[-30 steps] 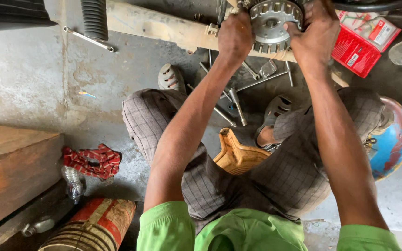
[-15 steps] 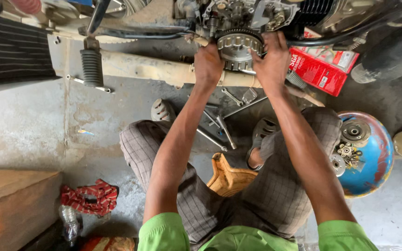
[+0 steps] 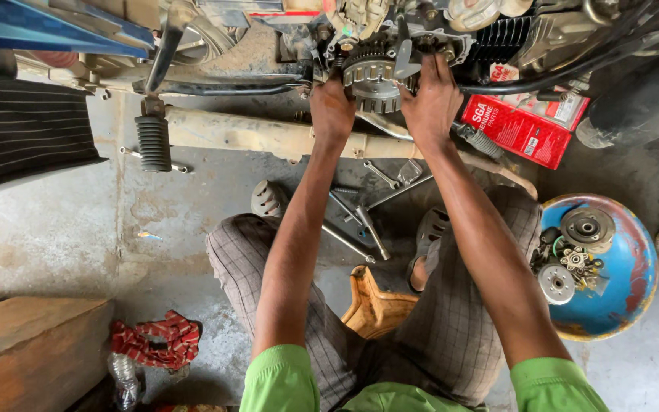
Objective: The person uses a socket wrench and T-handle tool to loosen and remove bolts from the motorcycle engine's clutch assembly. They remove the clutch cover and clutch basket, placing them into a blue basin on the floor.
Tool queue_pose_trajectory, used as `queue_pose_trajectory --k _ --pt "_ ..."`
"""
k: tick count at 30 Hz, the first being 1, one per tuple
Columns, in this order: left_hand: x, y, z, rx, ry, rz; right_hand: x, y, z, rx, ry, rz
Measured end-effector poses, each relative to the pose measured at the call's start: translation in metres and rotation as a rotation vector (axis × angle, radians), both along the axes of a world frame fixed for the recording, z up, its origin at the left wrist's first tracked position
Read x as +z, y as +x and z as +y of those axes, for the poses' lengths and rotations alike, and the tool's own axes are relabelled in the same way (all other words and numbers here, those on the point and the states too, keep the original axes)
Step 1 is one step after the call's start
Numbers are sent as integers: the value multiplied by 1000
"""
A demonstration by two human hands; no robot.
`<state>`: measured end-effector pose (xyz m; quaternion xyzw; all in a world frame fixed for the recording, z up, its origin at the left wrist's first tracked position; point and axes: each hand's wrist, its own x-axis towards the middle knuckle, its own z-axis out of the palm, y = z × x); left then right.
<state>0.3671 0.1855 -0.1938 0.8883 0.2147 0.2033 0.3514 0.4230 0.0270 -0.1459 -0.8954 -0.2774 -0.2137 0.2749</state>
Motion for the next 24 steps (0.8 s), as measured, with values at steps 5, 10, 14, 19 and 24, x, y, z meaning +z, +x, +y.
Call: queue_pose_trajectory --k 5,10,14,19,24 --pt "4 9 -1 5 95 -192 8 10 6 -14 20 2" --pt "4 20 2 7 14 -214 14 16 10 0 0 -54" --pt "-1 23 2 8 9 -249 8 20 10 16 -4 -58" --pt "-7 21 2 -15 103 -332 0 26 11 -30 -10 -96" --pt "-6 17 2 -74 41 -218 -5 25 9 -42 39 -27"
